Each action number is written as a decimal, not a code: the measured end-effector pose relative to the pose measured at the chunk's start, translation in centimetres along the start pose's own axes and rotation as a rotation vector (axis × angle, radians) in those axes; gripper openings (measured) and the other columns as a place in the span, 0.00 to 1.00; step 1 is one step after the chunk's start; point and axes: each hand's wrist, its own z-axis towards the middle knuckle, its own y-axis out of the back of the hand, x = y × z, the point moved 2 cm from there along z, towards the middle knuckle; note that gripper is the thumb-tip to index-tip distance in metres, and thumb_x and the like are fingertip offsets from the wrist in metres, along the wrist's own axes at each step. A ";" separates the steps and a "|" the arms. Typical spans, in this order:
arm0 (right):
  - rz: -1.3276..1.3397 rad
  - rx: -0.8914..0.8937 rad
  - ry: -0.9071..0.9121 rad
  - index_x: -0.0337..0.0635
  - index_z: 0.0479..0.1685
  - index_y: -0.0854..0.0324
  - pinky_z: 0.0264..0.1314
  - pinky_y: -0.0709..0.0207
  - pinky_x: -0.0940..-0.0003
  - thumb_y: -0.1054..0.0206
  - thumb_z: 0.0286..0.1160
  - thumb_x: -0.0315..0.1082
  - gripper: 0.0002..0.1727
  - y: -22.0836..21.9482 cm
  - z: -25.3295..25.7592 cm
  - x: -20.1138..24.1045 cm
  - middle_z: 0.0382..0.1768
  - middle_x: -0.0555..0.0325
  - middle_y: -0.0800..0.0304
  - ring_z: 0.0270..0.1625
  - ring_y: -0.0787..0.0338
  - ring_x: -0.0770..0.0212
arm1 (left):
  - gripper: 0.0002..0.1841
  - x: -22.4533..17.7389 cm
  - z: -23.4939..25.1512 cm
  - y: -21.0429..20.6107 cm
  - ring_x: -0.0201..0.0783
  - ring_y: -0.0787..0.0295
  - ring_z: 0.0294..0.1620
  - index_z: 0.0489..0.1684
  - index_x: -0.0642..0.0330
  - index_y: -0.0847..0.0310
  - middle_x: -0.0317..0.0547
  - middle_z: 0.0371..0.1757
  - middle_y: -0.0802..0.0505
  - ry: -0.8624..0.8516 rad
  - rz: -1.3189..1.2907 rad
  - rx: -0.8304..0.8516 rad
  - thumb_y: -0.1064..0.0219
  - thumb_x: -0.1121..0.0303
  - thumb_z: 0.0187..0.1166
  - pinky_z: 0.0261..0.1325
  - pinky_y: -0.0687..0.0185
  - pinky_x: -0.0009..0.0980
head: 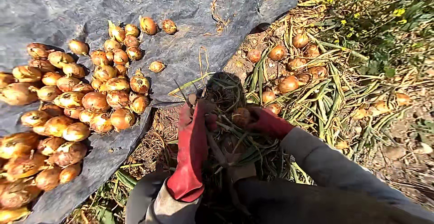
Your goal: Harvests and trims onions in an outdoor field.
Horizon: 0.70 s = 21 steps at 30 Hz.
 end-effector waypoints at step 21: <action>0.060 -0.058 0.475 0.60 0.17 0.15 0.22 0.24 0.71 0.18 0.52 0.66 0.23 8.9 -6.2 4.5 0.16 0.75 0.17 0.21 0.18 0.74 | 0.24 2.3 0.0 -2.5 0.37 0.16 0.22 0.86 0.27 0.32 0.41 0.42 0.08 -0.196 0.444 0.496 0.48 0.46 0.91 0.21 0.16 0.36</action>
